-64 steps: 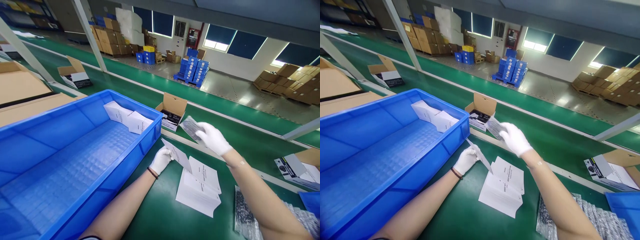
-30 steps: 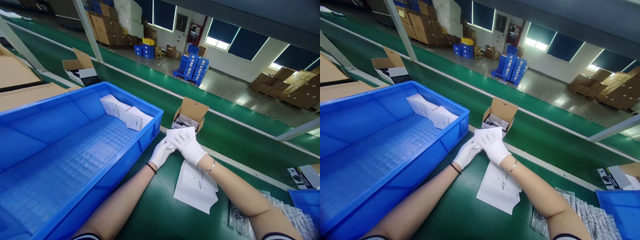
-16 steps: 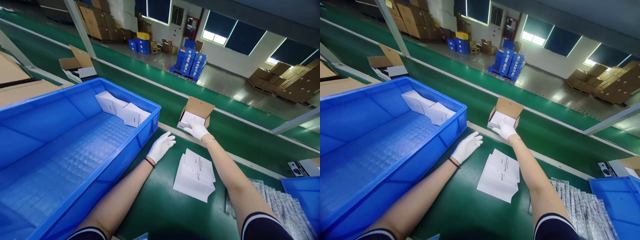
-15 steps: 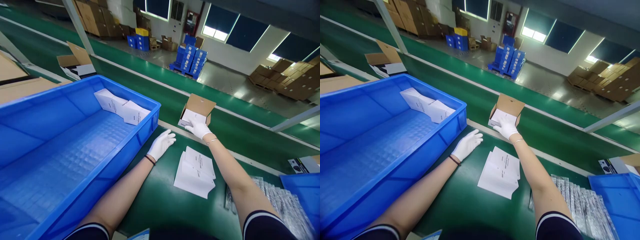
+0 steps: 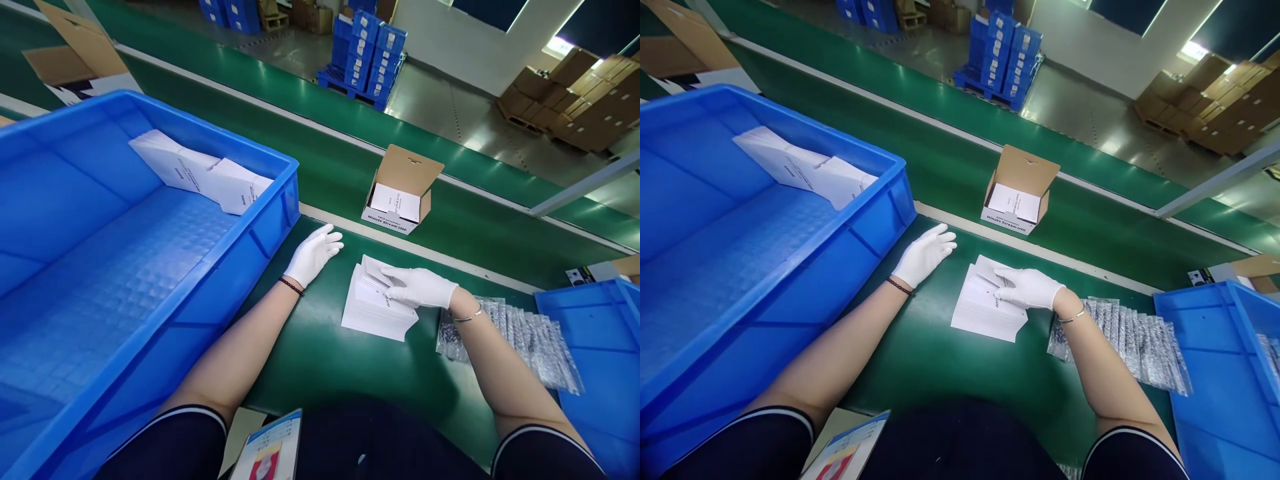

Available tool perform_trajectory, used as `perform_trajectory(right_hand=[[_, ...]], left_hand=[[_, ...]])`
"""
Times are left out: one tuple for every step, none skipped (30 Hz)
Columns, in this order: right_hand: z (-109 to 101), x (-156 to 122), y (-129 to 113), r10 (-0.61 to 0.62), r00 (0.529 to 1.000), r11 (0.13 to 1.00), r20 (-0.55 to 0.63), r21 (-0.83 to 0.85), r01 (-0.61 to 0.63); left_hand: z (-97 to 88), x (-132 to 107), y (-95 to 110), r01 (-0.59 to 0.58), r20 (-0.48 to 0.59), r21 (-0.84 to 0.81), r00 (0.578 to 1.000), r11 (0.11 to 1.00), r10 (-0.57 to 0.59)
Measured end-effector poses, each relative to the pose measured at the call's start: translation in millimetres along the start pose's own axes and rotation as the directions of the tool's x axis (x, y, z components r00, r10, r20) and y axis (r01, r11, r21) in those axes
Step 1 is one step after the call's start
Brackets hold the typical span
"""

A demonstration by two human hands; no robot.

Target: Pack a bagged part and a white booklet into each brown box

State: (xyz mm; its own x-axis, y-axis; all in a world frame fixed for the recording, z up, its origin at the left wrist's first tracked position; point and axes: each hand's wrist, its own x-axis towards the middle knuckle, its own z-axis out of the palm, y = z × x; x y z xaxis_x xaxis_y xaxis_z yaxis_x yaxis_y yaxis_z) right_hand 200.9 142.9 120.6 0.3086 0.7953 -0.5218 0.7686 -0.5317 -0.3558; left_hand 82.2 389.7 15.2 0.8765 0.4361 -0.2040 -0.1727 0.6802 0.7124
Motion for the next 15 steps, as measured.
perform_trajectory(right_hand=[[-3, -1, 2, -0.030, 0.999, 0.999, 0.018, 0.030, 0.029], [-6, -1, 3, -0.050, 0.999, 0.997, 0.022, 0.057, 0.049], [-7, -1, 3, -0.058, 0.998, 0.996, 0.001, 0.072, 0.058], [-6, -1, 3, -0.042, 0.998, 0.997, -0.050, 0.067, 0.045], [-4, 0, 0, -0.001, 0.990, 0.999, -0.144, 0.039, 0.006], [1, 3, -4, 0.043, 0.961, 0.999, -0.274, -0.005, -0.046], [6, 5, -11, 0.057, 0.908, 0.994, -0.415, -0.064, -0.092], [13, 9, -20, 0.024, 0.845, 0.984, -0.535, -0.137, -0.115], [20, 12, -32, -0.050, 0.788, 0.969, -0.614, -0.221, -0.111], [27, 14, -44, -0.151, 0.749, 0.946, -0.645, -0.315, -0.081], [33, 15, -57, -0.258, 0.728, 0.913, -0.635, -0.407, -0.031], [38, 16, -70, -0.342, 0.717, 0.879, -0.607, -0.476, 0.016], [42, 14, -79, -0.397, 0.710, 0.853, -0.582, -0.520, 0.051], [44, 10, -85, -0.420, 0.701, 0.842, -0.576, -0.536, 0.064], [45, 3, -87, -0.411, 0.686, 0.851, -0.601, -0.523, 0.052]], left_hand=[[-0.3, -1, 0, -0.002, 0.008, 0.006, 1.000, 1.000, 0.002], [-0.5, -3, 0, -0.004, 0.020, 0.021, 1.000, 1.000, 0.004], [-0.4, -4, 1, -0.008, 0.039, 0.048, 0.999, 0.999, 0.006], [0.2, -6, 1, -0.008, 0.064, 0.086, 0.998, 0.996, 0.003], [1.7, -9, 2, -0.004, 0.092, 0.125, 0.996, 0.992, -0.007], [4.1, -12, 2, 0.010, 0.123, 0.156, 0.992, 0.988, -0.030], [7.5, -16, 2, 0.034, 0.157, 0.168, 0.986, 0.985, -0.060], [11.7, -20, 2, 0.060, 0.192, 0.157, 0.977, 0.986, -0.090], [16.6, -25, 2, 0.079, 0.219, 0.126, 0.970, 0.989, -0.105], [21.7, -29, 1, 0.086, 0.234, 0.086, 0.967, 0.993, -0.104], [26.5, -34, 1, 0.079, 0.233, 0.053, 0.968, 0.995, -0.089], [30.5, -38, 0, 0.057, 0.214, 0.034, 0.975, 0.998, -0.063], [33.3, -41, -1, 0.025, 0.182, 0.029, 0.983, 0.999, -0.030], [34.7, -42, -1, -0.009, 0.152, 0.035, 0.988, 0.999, 0.004], [34.6, -41, 0, -0.041, 0.128, 0.040, 0.991, 0.998, 0.035]])
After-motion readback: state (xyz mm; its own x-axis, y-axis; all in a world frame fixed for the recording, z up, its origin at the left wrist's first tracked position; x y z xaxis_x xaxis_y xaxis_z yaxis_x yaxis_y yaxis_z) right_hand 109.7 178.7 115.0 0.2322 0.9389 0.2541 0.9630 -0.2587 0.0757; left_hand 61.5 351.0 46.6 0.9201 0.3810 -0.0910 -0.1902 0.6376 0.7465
